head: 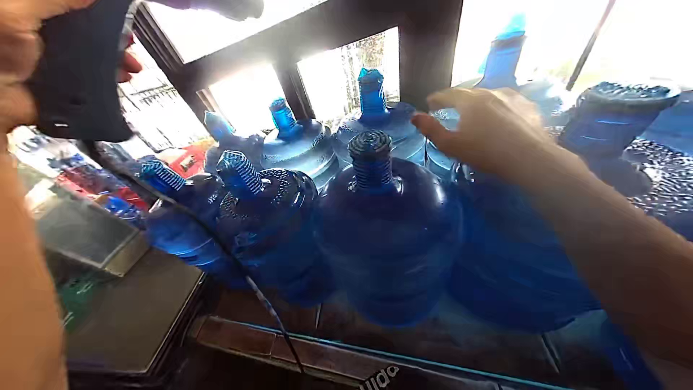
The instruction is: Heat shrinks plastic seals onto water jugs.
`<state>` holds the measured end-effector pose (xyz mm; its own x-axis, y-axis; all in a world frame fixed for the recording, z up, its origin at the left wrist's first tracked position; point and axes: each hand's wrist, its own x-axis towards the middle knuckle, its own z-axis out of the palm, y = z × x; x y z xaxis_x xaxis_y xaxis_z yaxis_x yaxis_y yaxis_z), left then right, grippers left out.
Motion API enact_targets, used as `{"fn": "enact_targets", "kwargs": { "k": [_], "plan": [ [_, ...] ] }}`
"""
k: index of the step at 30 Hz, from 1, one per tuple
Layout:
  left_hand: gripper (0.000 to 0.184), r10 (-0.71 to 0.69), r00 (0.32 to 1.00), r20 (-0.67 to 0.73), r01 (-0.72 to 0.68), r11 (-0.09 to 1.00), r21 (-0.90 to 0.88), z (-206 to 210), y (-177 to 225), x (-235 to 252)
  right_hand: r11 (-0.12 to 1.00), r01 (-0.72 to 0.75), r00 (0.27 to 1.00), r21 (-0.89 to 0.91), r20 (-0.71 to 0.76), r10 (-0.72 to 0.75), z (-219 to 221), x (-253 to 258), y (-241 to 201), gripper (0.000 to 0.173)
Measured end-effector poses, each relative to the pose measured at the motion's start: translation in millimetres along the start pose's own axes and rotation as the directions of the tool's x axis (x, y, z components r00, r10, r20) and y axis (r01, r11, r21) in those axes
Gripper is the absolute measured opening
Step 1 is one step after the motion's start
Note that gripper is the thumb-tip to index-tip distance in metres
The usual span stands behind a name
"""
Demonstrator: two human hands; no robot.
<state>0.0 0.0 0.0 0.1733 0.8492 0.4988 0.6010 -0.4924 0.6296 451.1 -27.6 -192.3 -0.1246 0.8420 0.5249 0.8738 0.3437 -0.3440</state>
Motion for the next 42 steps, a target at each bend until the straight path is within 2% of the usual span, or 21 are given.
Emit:
{"fn": "enact_targets", "kwargs": {
  "k": [2, 5, 7, 10, 12, 15, 21, 25, 28, 34, 39, 42],
  "plan": [
    [0.023, 0.085, 0.996, -0.035, -0.089, 0.984, -0.152, 36, -25, 21, 0.997, -0.060, 0.993, 0.045, 0.104, 0.055, 31, 67, 10, 0.059],
    [0.025, -0.013, 0.989, -0.150, -0.020, 0.976, -0.217, 106, -8, 15, 0.973, -0.224, 0.964, 0.050, 0.158, 0.214, 84, 141, 34, 0.071],
    [0.029, -0.063, 0.985, -0.159, 0.024, 0.972, -0.236, 134, -1, 16, 0.932, -0.339, 0.934, 0.126, 0.167, 0.317, 111, 169, 43, 0.082],
    [0.026, -0.089, 0.991, -0.101, 0.059, 0.961, -0.270, 156, -5, 31, 0.861, -0.413, 0.909, 0.298, 0.199, 0.367, 139, 193, 47, 0.076],
    [0.023, -0.085, 0.996, -0.040, 0.071, 0.961, -0.269, 165, -8, 42, 0.868, -0.372, 0.928, 0.330, 0.144, 0.343, 158, 205, 62, 0.071],
    [0.020, -0.095, 0.995, 0.030, 0.099, 0.968, -0.230, 178, -6, 53, 0.891, -0.289, 0.957, 0.349, 0.118, 0.264, 169, 208, 81, 0.069],
    [0.022, -0.159, 0.980, 0.120, 0.174, 0.977, -0.123, 205, 3, 72, 0.908, -0.301, 0.951, 0.292, 0.158, 0.265, 164, 202, 77, 0.071],
    [0.029, -0.227, 0.973, 0.039, 0.229, 0.971, -0.072, 212, 0, 90, 0.924, -0.301, 0.947, 0.236, 0.189, 0.260, 166, 202, 80, 0.070],
    [0.029, -0.258, 0.966, 0.010, 0.258, 0.959, -0.115, 211, -6, 98, 0.930, -0.293, 0.944, 0.223, 0.222, 0.245, 165, 201, 80, 0.070],
    [0.021, -0.193, 0.969, 0.151, 0.219, 0.960, -0.174, 201, 5, 70, 0.940, -0.291, 0.932, 0.181, 0.275, 0.235, 159, 196, 78, 0.072],
    [0.019, -0.096, 0.988, 0.118, 0.102, 0.993, -0.052, 211, 19, 55, 0.959, -0.266, 0.929, 0.102, 0.292, 0.227, 158, 193, 83, 0.081],
    [0.018, -0.016, 0.994, 0.106, 0.016, 1.000, 0.001, 219, 18, 49, 0.966, -0.256, 0.906, 0.043, 0.359, 0.224, 152, 196, 87, 0.081]
  ]
}}
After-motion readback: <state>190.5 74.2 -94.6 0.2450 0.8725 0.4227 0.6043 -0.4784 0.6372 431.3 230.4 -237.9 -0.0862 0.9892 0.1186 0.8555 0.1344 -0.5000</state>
